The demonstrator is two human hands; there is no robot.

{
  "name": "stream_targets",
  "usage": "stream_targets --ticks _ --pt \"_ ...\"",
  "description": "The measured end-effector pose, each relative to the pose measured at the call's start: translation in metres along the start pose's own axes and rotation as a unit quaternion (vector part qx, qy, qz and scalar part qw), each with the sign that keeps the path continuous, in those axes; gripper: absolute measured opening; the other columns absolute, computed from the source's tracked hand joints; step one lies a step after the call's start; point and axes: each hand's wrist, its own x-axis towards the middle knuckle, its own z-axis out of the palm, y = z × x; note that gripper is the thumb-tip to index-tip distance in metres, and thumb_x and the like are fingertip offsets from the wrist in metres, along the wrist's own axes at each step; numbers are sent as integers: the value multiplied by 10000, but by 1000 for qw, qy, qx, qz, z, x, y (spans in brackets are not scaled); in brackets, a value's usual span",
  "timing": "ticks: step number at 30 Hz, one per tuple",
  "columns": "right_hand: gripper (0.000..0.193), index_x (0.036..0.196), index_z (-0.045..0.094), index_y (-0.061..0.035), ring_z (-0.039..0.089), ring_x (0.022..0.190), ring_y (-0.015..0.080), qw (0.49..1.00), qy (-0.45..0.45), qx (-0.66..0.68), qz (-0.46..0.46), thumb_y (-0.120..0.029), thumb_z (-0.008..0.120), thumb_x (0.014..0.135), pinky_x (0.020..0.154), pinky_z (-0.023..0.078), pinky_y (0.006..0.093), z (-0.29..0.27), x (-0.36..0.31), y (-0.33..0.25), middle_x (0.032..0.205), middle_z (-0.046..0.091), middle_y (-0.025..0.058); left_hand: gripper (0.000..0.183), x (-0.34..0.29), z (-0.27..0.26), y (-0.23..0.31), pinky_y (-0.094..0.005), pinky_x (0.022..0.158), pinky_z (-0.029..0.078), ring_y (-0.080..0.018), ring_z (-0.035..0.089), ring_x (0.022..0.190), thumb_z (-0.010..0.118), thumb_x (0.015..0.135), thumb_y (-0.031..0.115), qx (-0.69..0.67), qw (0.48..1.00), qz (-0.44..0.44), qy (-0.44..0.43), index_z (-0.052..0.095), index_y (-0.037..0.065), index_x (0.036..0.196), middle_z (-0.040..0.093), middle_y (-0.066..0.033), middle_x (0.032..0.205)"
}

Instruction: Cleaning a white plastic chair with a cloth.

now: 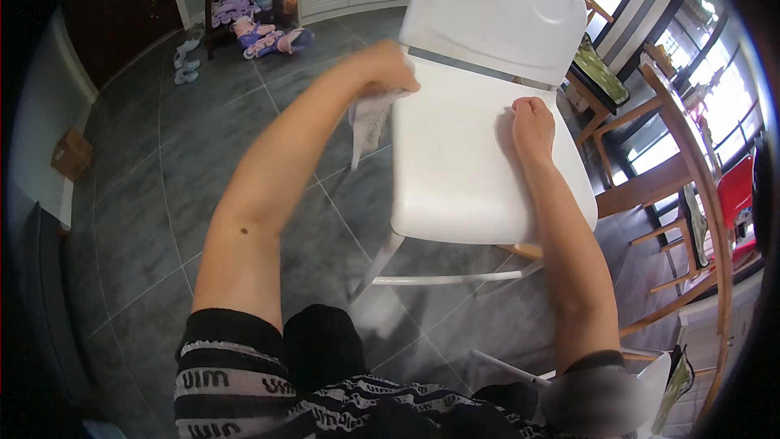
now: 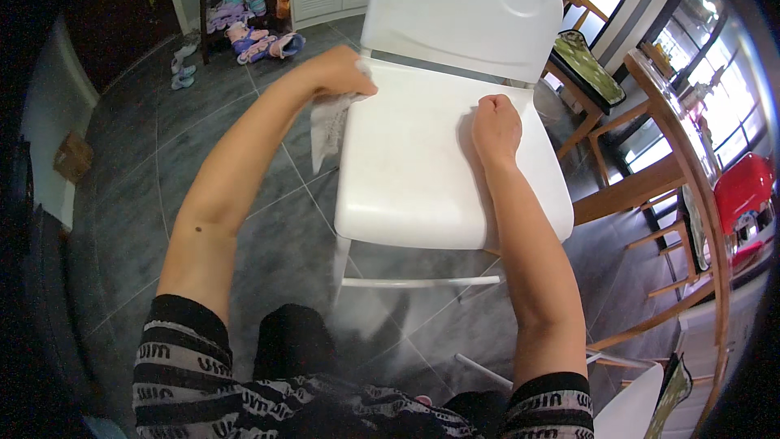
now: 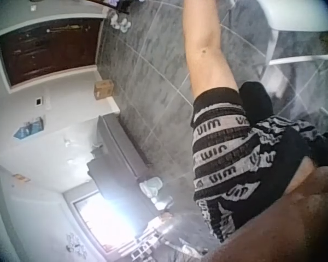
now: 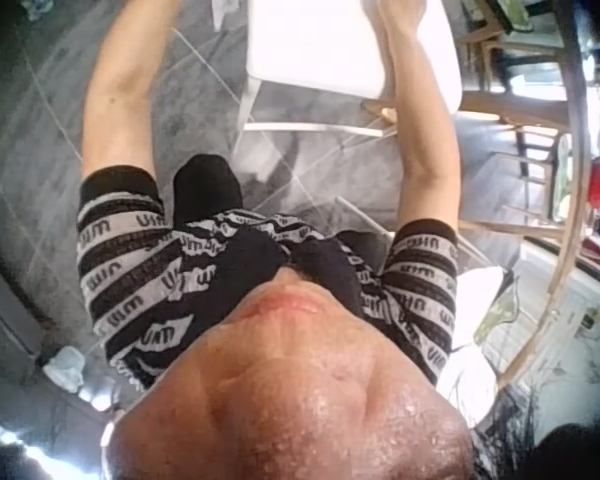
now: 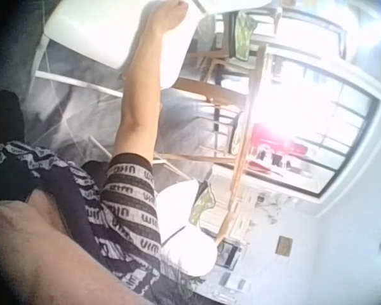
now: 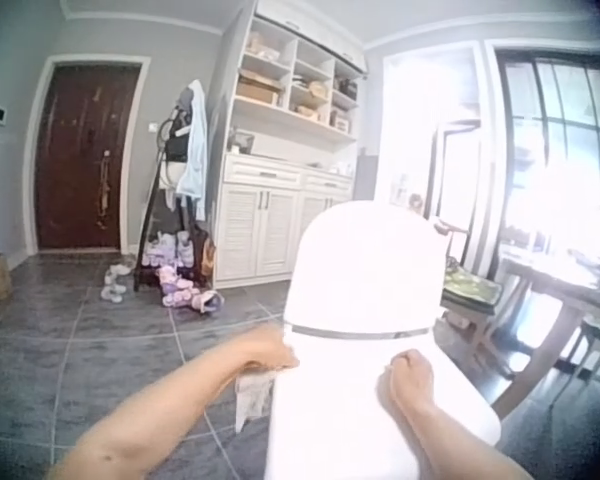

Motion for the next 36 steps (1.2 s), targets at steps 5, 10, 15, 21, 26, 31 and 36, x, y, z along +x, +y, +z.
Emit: stream_targets --ticks 5,10,15,21,26,31,36 --pt "300 881 591 1 554 875 313 1000 3 13 -1 -218 400 807 787 413 361 -2 -3 -2 883 611 177 492 15 6 7 -331 680 475 -299 616 764 669 552 313 -6 988 -132 85 618 -67 860 624 -218 828" --pt "298 872 594 -1 558 863 318 1000 17 7 10 -220 403 806 778 418 364 -1 2 5 867 614 177 440 -5 2 -9 -339 692 475 -315 613 772 647 555 288 -34 997 -45 59 630 -40 848 622 -214 822" --pt "299 865 590 3 563 853 317 1000 5 -6 -1 -215 395 806 777 419 365 0 0 1 861 613 180 442 5 10 19 -368 754 472 -333 599 864 634 600 279 46 990 -113 70 624 -13 932 615 -207 931" --pt "297 861 592 1 565 847 318 1000 15 -15 -2 -210 391 804 770 423 371 -2 3 5 868 615 179 440 13 29 -29 -354 687 487 -255 627 787 654 624 318 -53 955 -131 261 619 -41 878 636 -174 834" --pt "300 867 594 2 564 849 318 999 20 -29 -11 -210 391 803 772 421 371 2 7 6 869 615 180 304 -4 34 -82 -300 617 490 -160 619 732 598 755 257 -459 837 -169 244 623 -5 906 630 -87 820" --pt "299 868 597 0 561 862 315 1000 17 -24 -7 -210 396 797 782 416 367 -2 2 1 872 614 182 293 -26 59 -24 -287 677 481 -166 613 795 553 811 244 -450 851 -131 236 616 14 982 630 -90 907" --pt "287 855 601 -1 561 862 304 999 6 -40 3 -211 421 776 781 414 351 2 5 3 870 615 176 319 -73 95 0 -309 891 393 -255 544 1023 478 844 225 -359 845 54 391 589 -19 1018 581 -159 1068"
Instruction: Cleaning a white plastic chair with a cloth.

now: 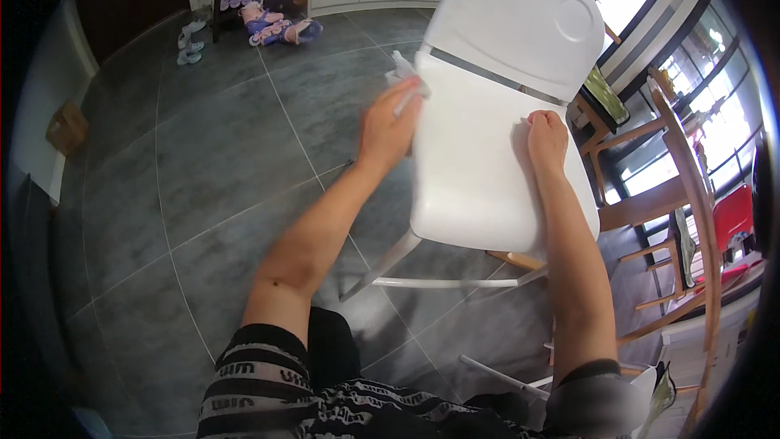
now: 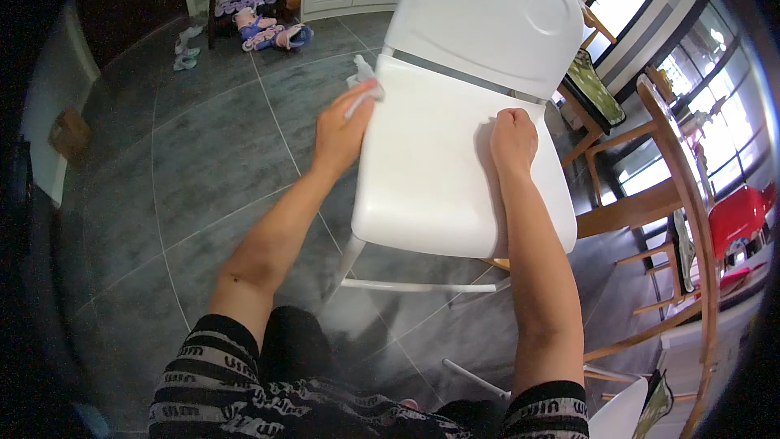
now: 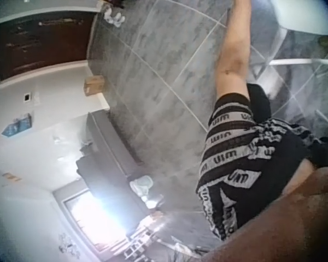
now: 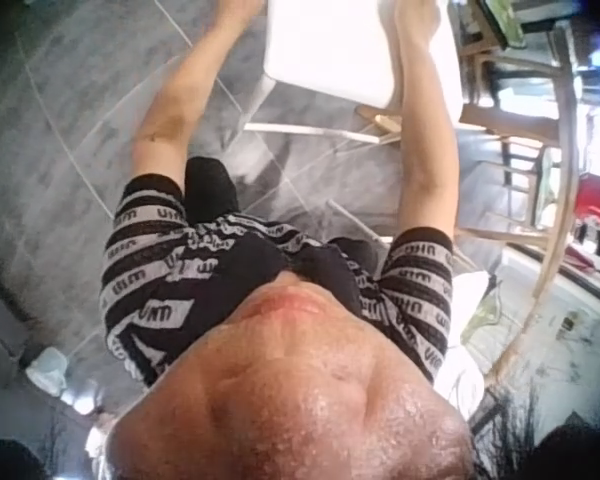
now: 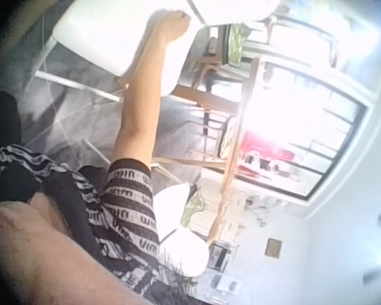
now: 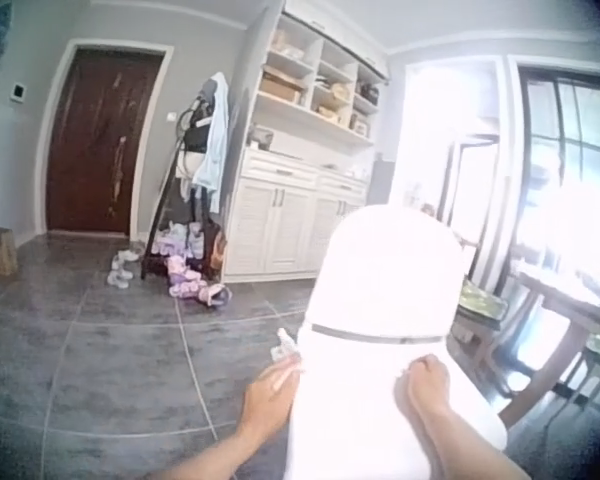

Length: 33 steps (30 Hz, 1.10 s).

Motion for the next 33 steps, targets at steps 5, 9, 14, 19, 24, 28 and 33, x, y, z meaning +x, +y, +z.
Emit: stream_targets --ticks 5,9,14,19,24,28,33 --pt "283 843 608 -3 566 844 281 1000 1 24 0 -208 426 771 776 415 338 -5 -3 5 856 620 161 267 -46 -22 40 -290 877 400 -208 546 1020 465 847 146 -82 990 29 -107 594 13 1040 575 -121 1111" --pt "280 827 611 -1 569 834 266 1000 6 22 -3 -203 427 768 775 414 331 -5 -3 4 842 623 154 257 -19 -12 24 -306 888 395 -224 537 1035 461 853 162 -17 989 47 -139 605 28 1019 560 -123 1133" --pt "280 822 614 2 570 831 267 1000 1 31 -3 -198 428 762 775 415 331 0 -3 1 834 624 157 302 55 9 -33 -333 818 427 -269 552 972 425 853 291 112 991 75 -9 625 94 965 585 -113 1070" --pt "227 754 613 -7 527 662 137 997 43 49 -45 -165 451 739 622 401 250 -2 6 17 677 576 59 331 57 12 -25 -363 770 435 -319 583 880 421 855 323 17 990 -121 -67 612 101 1009 624 -153 900" --pt "285 818 615 6 570 832 273 999 6 13 -30 -200 427 760 771 415 332 -2 -2 -2 824 622 165 393 26 11 -98 -384 772 431 -346 572 892 405 850 382 98 976 -191 22 607 93 1023 613 -172 941" --pt "288 811 614 5 569 830 273 1000 16 8 -21 -202 420 764 766 415 333 0 5 13 825 620 165 402 0 -7 -142 -354 740 440 -304 586 864 395 865 370 102 960 -261 -15 580 70 1056 605 -173 966" --pt "281 804 611 0 570 828 269 998 5 25 -62 -203 421 765 759 417 328 -3 5 10 834 621 158 437 6 -8 -95 -326 747 434 -272 580 849 397 869 360 -165 946 -278 25 559 2 1060 602 -180 948"
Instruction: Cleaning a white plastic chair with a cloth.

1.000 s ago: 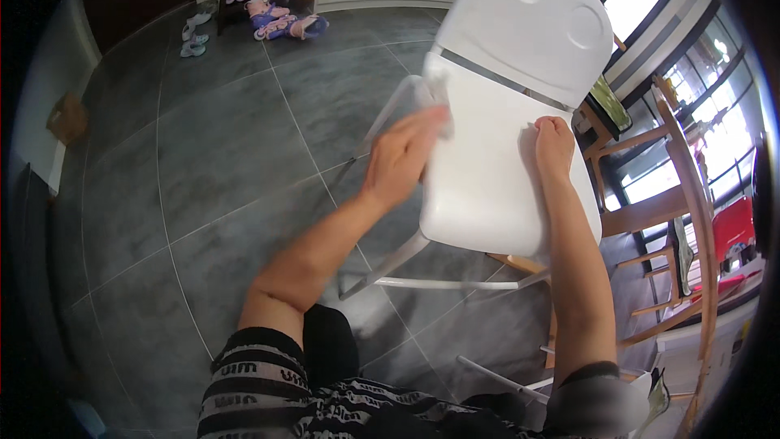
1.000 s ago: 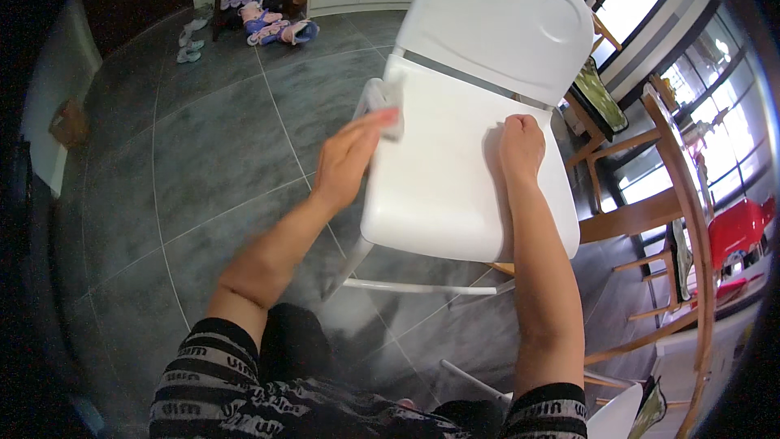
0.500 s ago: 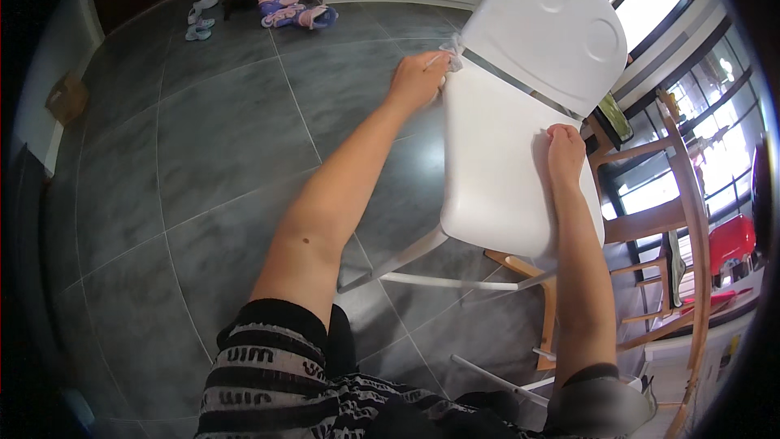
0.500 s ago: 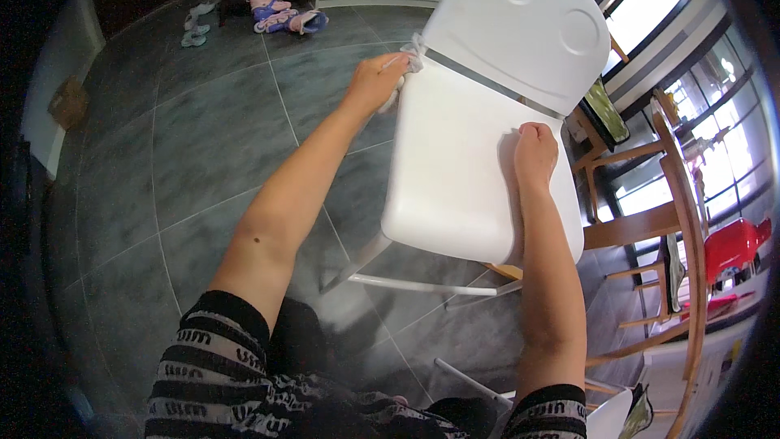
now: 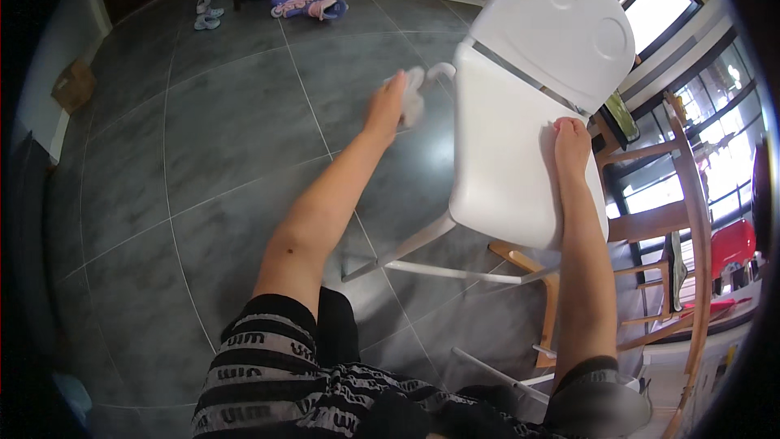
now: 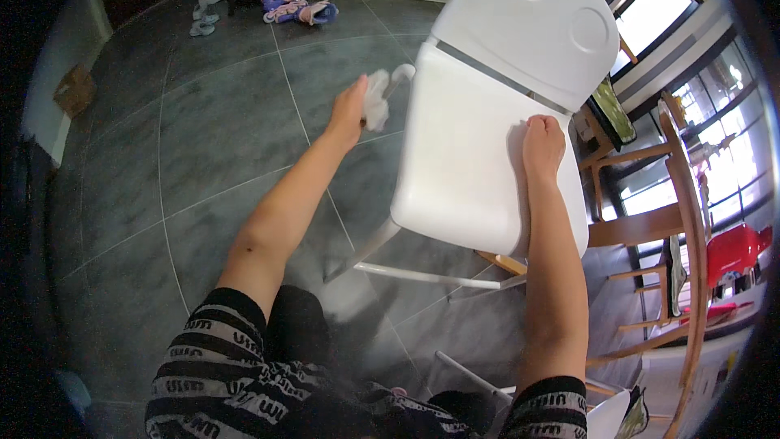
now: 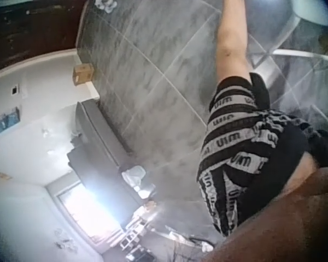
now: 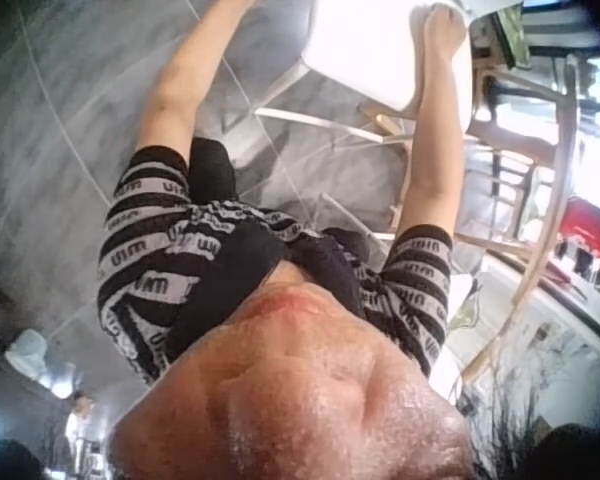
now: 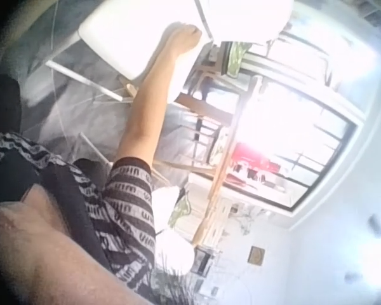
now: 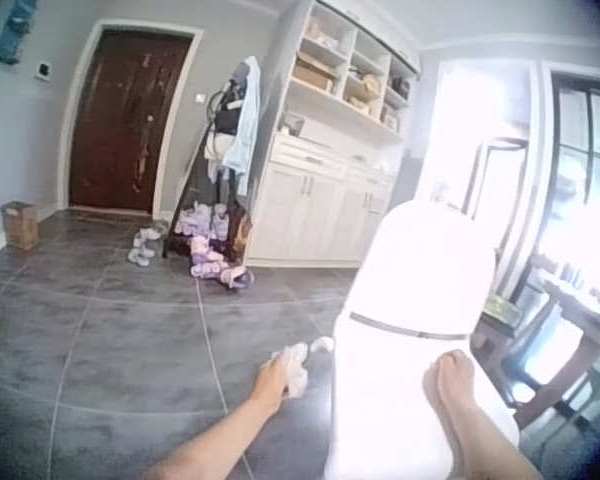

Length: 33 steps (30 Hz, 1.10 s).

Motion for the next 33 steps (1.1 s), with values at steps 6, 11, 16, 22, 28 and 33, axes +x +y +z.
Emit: stream_targets --ticks 6,11,16,22,28,33 --pt "286 818 610 1 574 813 266 1000 -4 -13 16 -209 423 765 754 419 327 4 -2 -8 808 624 144 353 -37 53 45 -281 761 405 -137 491 867 451 876 287 -112 989 100 14 558 -30 986 541 -76 951" --pt "292 825 613 -2 573 821 270 999 -2 -34 7 -210 417 767 755 420 333 1 -3 -12 822 625 152 256 -130 22 66 -254 793 376 -134 485 871 500 850 201 37 970 230 -63 581 -25 941 526 -79 940" --pt "293 835 616 -6 573 839 280 998 -13 -60 10 -206 413 770 762 420 338 -1 -4 -7 839 625 159 129 -180 4 79 -267 749 406 -168 506 861 555 809 108 16 959 239 -153 574 -10 857 523 -93 948" --pt "298 847 615 -3 569 852 299 998 -18 -61 9 -211 413 779 770 420 350 8 -7 -17 853 623 171 332 -118 25 84 -273 800 415 -161 519 904 572 815 145 -164 983 -27 -78 478 -3 1097 541 -83 979" --pt "295 849 615 -8 569 852 299 997 -3 -75 5 -213 414 780 770 421 352 -1 1 -4 865 622 169 403 -159 0 95 -320 871 411 -184 514 1000 552 841 157 -278 910 -228 -206 404 -39 1161 524 -124 1075" --pt "294 845 612 -11 567 862 291 999 -6 -52 10 -215 412 779 776 420 353 3 -5 -9 870 621 163 406 -179 -7 95 -280 769 427 -148 535 877 589 826 262 -178 937 -186 -234 476 -37 1076 555 -104 974"
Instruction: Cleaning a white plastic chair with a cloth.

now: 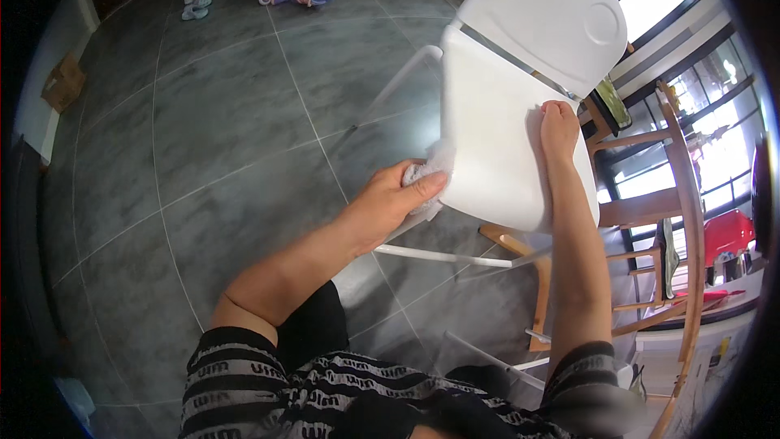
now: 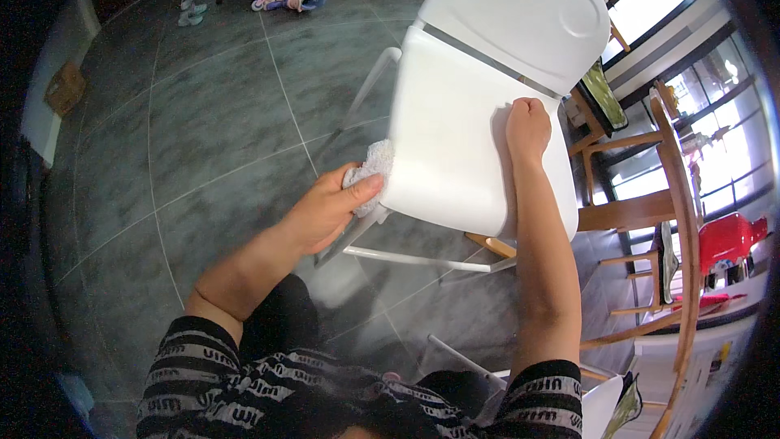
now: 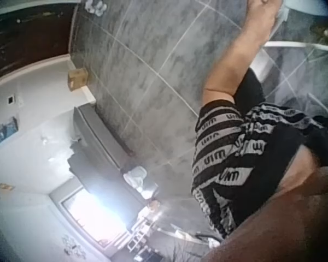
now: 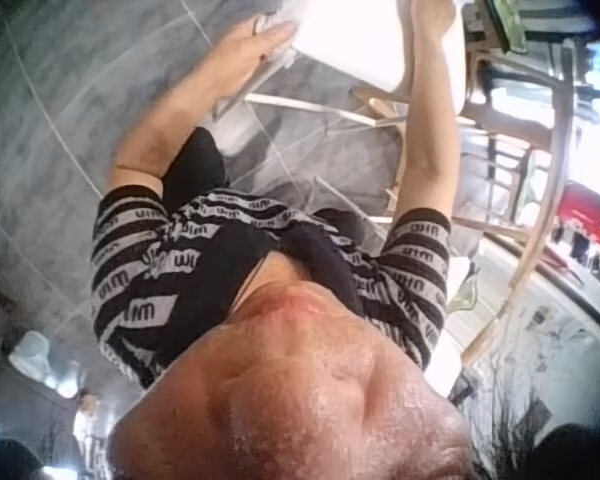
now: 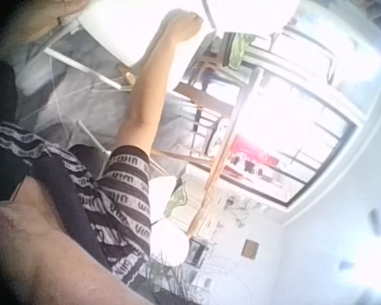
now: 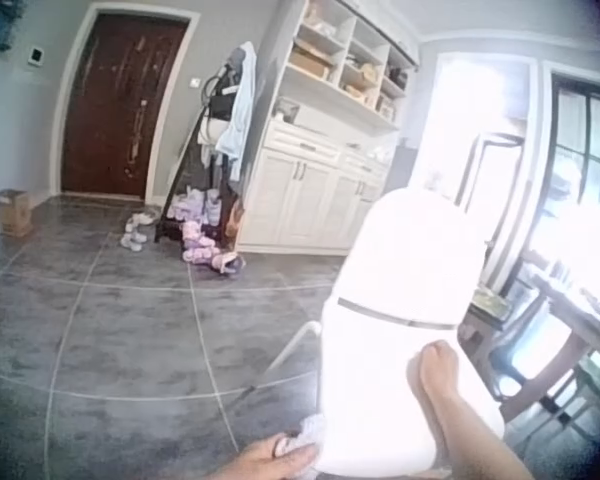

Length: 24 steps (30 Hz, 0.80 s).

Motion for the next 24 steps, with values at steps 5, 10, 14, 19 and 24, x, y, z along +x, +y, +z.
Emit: stream_targets --ticks 5,10,14,19,24 --pt "294 856 610 -15 565 864 289 1000 -8 -18 -4 -216 409 781 779 419 353 -2 -2 -3 873 620 157 396 12 2 2 -291 755 456 -160 552 894 563 844 251 -63 998 -28 -11 478 -41 1099 563 -110 996" --pt "298 864 607 -15 564 870 295 999 -27 -28 -20 -217 402 787 783 418 358 1 -8 -14 884 618 159 450 40 -9 12 -303 742 479 -193 568 888 517 861 324 -112 987 -61 -97 464 -39 1122 559 -126 1033" --pt "302 868 605 -13 559 882 308 997 -13 -61 -39 -215 394 792 790 417 366 5 -2 -13 900 612 167 444 56 8 15 -303 730 464 -194 562 861 487 872 339 -141 985 -79 62 477 -33 1114 558 -121 1015" --pt "301 868 604 -10 558 883 315 996 -5 -75 -40 -210 392 794 792 417 373 -1 -2 -9 904 611 170 404 -5 28 4 -338 772 412 -212 521 875 434 892 295 104 988 36 106 486 -29 1128 535 -160 984" --pt "298 866 602 -4 562 867 316 998 -9 -52 -41 -207 396 792 783 420 377 2 -7 -12 888 612 173 387 -7 36 -12 -396 805 408 -353 523 950 448 871 216 505 754 403 122 446 -46 1155 453 -274 1119"
